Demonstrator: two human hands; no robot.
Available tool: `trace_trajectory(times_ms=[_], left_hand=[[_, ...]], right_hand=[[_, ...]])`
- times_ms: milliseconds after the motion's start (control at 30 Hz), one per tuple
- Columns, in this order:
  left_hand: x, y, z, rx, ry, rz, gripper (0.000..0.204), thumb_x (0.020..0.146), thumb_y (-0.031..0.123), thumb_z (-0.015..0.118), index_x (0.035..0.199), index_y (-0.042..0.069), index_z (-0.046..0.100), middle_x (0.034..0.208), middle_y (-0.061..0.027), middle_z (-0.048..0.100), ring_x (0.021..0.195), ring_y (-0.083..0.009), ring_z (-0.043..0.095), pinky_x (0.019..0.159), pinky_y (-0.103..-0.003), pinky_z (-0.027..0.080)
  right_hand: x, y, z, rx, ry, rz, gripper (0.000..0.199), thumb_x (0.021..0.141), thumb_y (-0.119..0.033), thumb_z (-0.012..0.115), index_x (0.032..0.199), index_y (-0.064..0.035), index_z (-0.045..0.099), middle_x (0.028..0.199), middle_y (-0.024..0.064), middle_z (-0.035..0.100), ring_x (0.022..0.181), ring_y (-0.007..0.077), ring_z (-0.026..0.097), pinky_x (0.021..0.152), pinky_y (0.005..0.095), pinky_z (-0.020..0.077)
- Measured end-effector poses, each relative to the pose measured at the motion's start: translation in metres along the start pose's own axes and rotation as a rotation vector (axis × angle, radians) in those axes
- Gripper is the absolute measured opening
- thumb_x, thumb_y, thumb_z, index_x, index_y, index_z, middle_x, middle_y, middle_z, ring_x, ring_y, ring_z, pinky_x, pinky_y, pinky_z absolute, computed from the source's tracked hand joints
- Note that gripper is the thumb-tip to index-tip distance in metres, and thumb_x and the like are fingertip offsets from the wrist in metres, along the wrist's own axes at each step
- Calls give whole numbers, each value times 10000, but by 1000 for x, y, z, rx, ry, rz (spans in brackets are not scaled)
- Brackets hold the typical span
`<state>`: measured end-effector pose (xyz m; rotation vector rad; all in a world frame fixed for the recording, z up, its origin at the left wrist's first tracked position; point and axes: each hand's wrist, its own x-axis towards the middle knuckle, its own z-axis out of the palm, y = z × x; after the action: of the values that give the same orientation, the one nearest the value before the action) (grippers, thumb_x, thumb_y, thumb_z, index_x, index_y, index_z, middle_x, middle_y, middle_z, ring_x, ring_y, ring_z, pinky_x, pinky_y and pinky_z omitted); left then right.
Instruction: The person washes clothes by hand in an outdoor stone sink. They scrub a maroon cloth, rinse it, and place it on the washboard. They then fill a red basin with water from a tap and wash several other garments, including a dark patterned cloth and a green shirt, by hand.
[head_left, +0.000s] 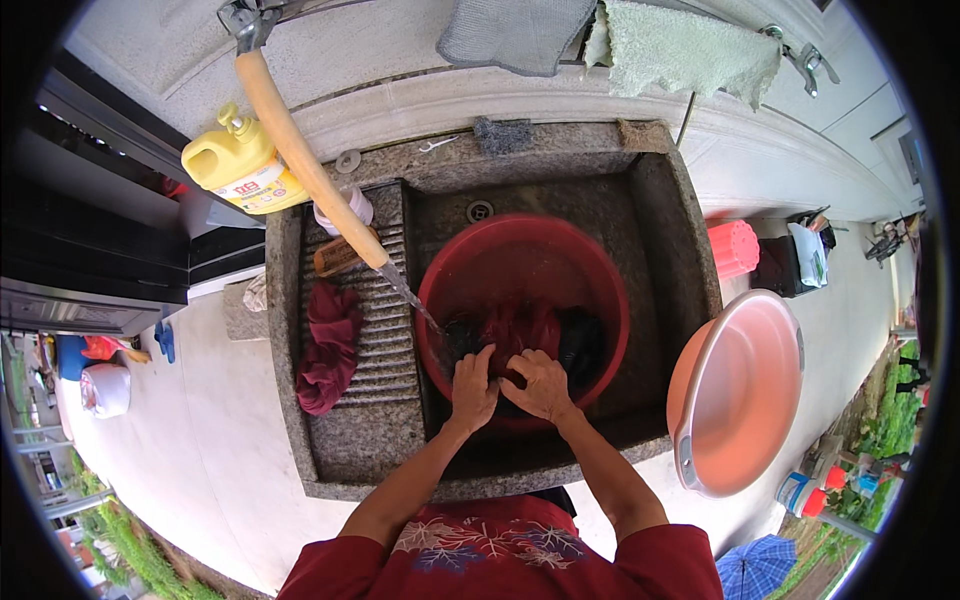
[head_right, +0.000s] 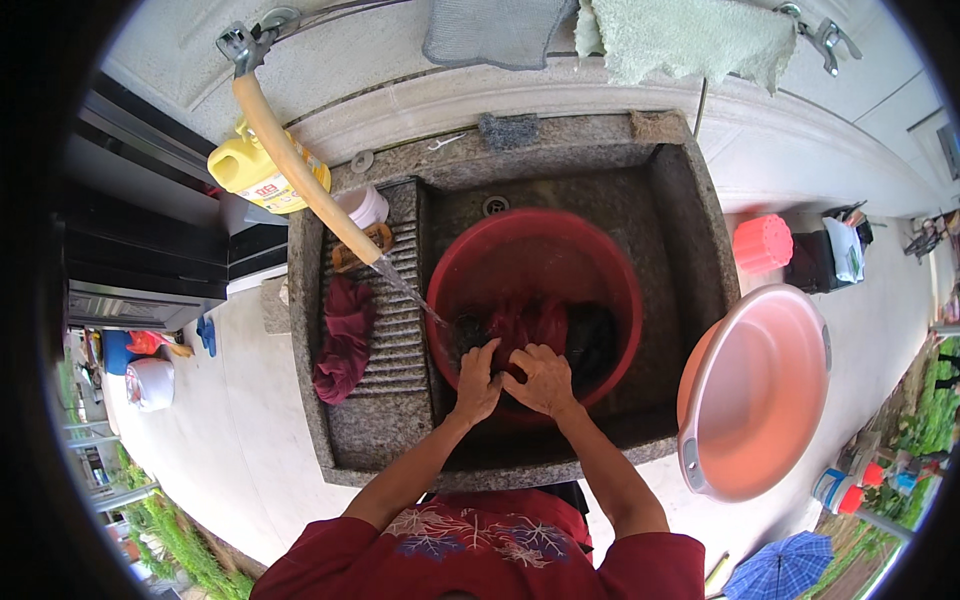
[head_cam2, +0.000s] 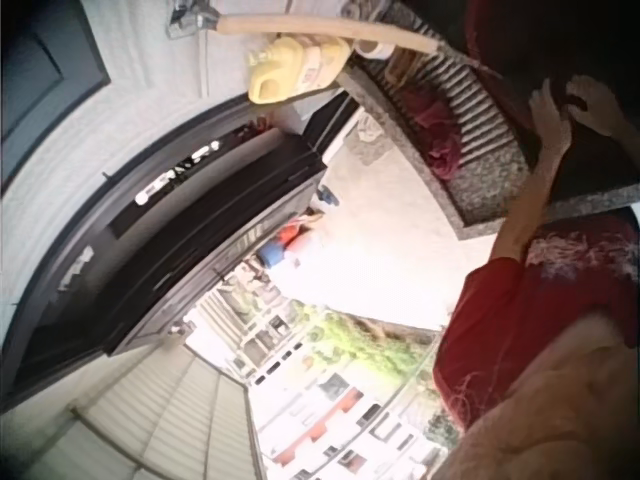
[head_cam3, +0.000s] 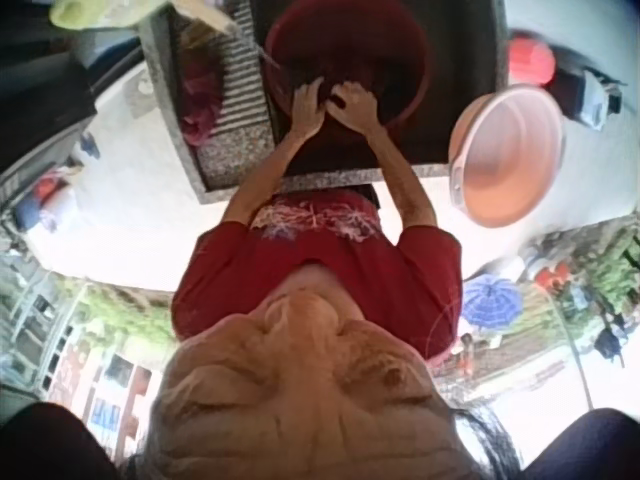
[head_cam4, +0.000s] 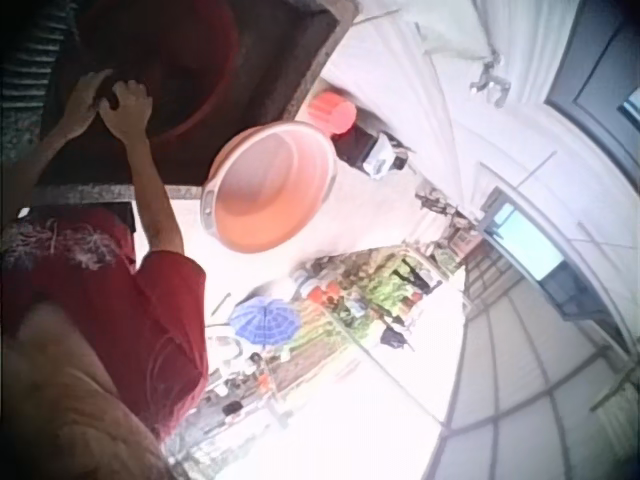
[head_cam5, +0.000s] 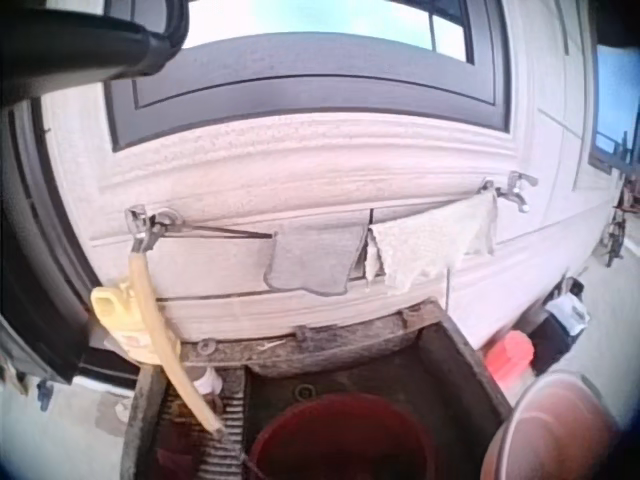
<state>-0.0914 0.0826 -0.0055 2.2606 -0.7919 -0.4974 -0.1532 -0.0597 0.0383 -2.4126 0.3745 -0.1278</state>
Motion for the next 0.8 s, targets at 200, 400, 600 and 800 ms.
trace_trajectory(times_ms=[200, 400, 600, 800], left_hand=[[-1, 16, 5, 388, -209, 50, 912, 679, 321, 758, 1368, -13, 263, 1035, -118, 442, 942, -289, 434, 816, -424, 372], [35, 0, 18, 406, -309, -34, 975, 646, 435, 766, 1358, 4, 258, 1088, -139, 476, 999, -301, 459, 832, -430, 370], [60, -11, 27, 378, -234, -84, 945, 613, 426, 788, 1319, 32, 299, 1084, -159, 544, 999, -324, 523, 803, -436, 414], [52, 10, 12, 208, -141, -172, 728, 647, 341, 785, 1192, 14, 429, 795, -153, 617, 828, -337, 611, 737, -437, 451]], right_hand=[[-1, 24, 40, -212, 224, 7, 246, 789, -301, 603, 636, -124, 526, 610, 40, 527, 618, 243, 554, 539, 393, 435], [47, 61, 61, -286, 41, 61, 299, 838, -332, 523, 640, -111, 563, 632, 70, 604, 616, 271, 604, 544, 401, 468], [91, 88, 77, -208, -13, 141, 323, 857, -344, 462, 710, -103, 619, 737, 119, 648, 720, 326, 632, 650, 450, 499], [128, 155, 91, -51, -126, 389, 437, 867, -412, 414, 935, -69, 676, 935, 187, 648, 881, 362, 614, 818, 455, 463]])
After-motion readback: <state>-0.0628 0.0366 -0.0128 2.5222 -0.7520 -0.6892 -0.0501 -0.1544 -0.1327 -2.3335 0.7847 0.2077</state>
